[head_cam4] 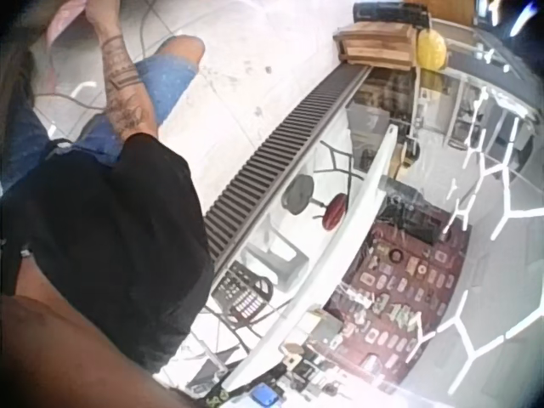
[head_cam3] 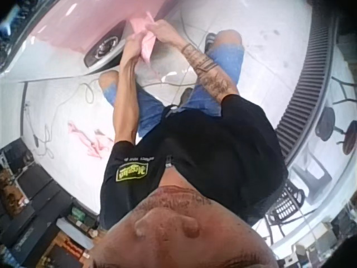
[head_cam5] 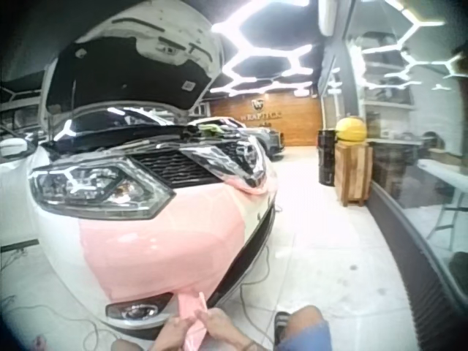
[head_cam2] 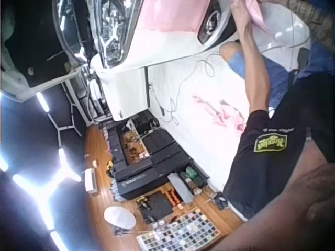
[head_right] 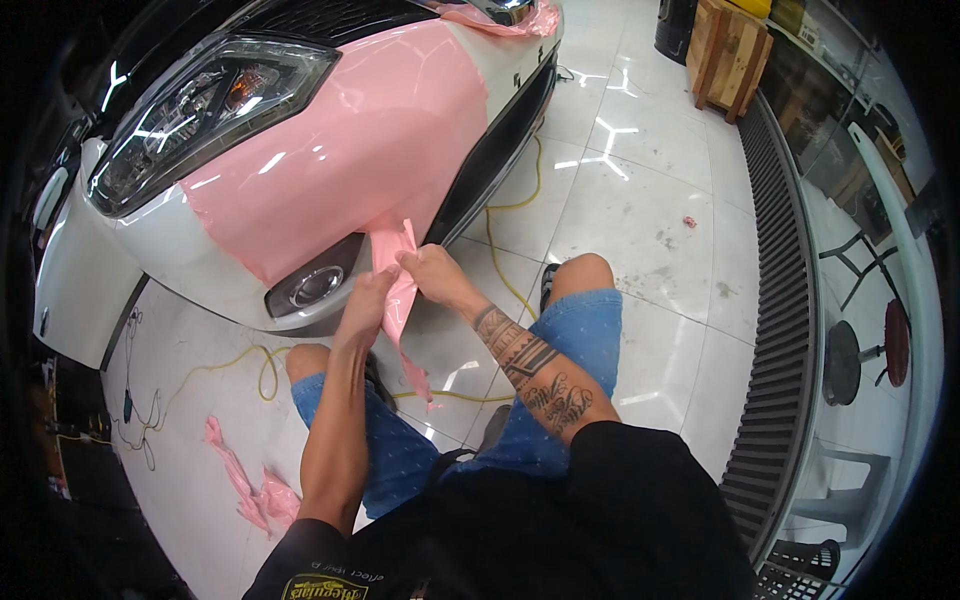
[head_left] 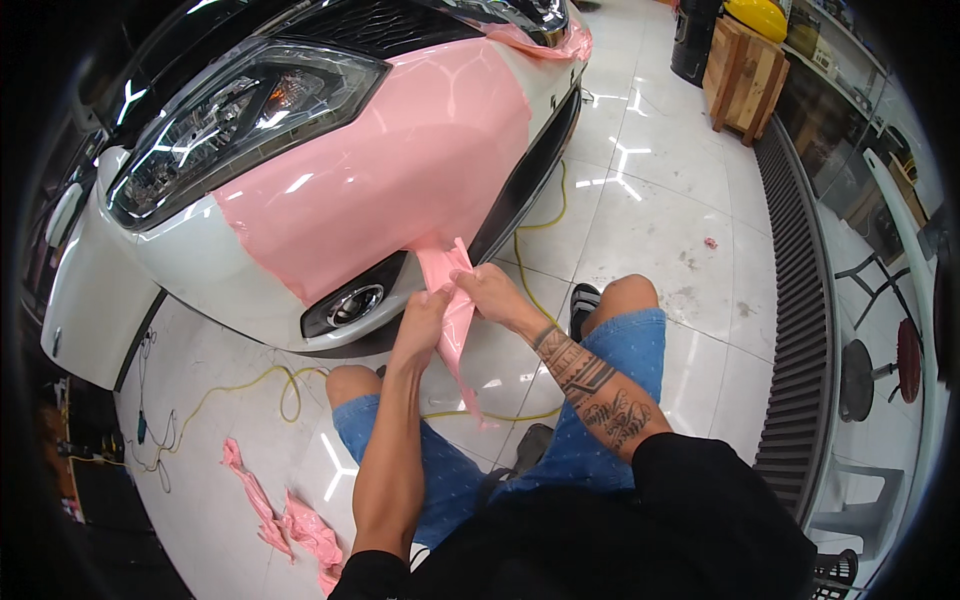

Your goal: The person removes a pink vinyl wrap from the front bumper of a white car. They peel the material back from the wheel arch and headlight area, then pull it away from the lower bumper and grille, leaving the original white paint exposed.

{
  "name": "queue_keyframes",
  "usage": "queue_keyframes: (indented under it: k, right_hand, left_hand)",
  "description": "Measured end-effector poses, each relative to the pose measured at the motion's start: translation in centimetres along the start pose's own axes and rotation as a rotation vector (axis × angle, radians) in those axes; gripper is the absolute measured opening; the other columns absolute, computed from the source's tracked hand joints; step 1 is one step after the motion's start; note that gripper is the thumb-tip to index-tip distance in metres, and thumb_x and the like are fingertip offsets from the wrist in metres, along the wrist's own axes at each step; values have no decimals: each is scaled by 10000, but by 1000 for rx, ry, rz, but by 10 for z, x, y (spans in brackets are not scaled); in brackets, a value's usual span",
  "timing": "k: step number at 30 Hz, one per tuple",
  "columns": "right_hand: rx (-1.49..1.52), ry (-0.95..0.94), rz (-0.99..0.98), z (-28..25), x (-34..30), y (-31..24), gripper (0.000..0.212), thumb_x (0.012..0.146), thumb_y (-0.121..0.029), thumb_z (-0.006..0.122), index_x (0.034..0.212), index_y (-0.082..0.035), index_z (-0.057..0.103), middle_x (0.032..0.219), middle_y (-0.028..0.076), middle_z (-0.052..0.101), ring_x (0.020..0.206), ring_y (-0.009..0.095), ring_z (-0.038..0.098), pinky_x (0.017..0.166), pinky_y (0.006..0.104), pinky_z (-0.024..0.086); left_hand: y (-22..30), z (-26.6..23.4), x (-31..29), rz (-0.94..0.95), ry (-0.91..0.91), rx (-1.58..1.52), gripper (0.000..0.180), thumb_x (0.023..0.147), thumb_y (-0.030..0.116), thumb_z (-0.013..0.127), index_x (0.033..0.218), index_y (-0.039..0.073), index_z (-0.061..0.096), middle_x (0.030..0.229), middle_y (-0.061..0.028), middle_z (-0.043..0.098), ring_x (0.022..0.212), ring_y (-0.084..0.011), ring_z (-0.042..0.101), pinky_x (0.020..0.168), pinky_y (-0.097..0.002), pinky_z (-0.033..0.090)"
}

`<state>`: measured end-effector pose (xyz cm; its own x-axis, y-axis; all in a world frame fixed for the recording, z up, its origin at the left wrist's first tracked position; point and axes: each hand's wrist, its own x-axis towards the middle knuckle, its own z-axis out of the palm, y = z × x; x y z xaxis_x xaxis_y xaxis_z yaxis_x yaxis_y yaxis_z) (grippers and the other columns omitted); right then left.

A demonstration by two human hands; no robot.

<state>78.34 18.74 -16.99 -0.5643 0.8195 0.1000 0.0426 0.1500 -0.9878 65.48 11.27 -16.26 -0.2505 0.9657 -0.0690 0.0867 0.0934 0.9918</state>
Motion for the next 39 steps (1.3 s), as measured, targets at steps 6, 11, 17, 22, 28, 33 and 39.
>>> queue_keyframes:
  k: [6,11,17,22,28,33,39]
  right_hand:
    - [-20,135,-10,17,-18,-11,401,856,-284,505,624,34,584,501,143,532,454,218,510,430,324,407]
    - [73,152,-110,2,-11,-4,364,877,-284,510,706,21,609,524,44,510,448,159,510,394,286,402]
    - [-733,195,248,-60,2,-42,489,883,-369,480,678,62,586,519,170,538,500,304,583,461,393,441]
    - [-769,169,-460,-33,62,-46,412,896,-292,452,706,51,579,635,188,584,553,190,590,529,322,470]
    - [274,-329,524,67,76,-10,288,878,-216,495,1069,-1,484,863,126,542,755,261,599,642,325,501]
    - [1266,227,496,112,91,24,484,800,-223,647,1182,-26,423,1169,175,372,1132,277,379,956,413,350]
    - [1564,604,472,127,106,28,333,831,-179,620,1109,-41,497,1146,81,437,1106,243,399,990,391,311]
  left_hand:
    - [26,5,-28,-22,-55,-278,299,915,212,441,860,-29,609,755,-43,598,638,-97,537,565,-244,430]
    - [33,27,-15,77,20,-372,236,891,140,450,910,-27,616,717,-46,585,603,-102,545,479,-233,432]
    - [23,38,-3,166,85,384,399,857,247,448,757,-117,579,727,-314,564,707,-434,575,689,-484,432]
    - [2,60,7,223,51,435,347,845,225,462,798,-95,588,799,-333,577,815,-478,568,767,-516,437]
    - [-104,72,16,302,-98,273,318,819,207,538,1041,-20,534,986,-258,594,958,-392,569,863,-434,430]
    - [-174,84,-10,311,-102,-168,410,903,258,484,1262,76,410,1147,-84,536,1017,-215,542,885,-321,420]
    - [-122,54,-34,-58,-192,-608,298,919,210,442,1179,68,474,1004,-59,558,905,-156,551,783,-289,447]
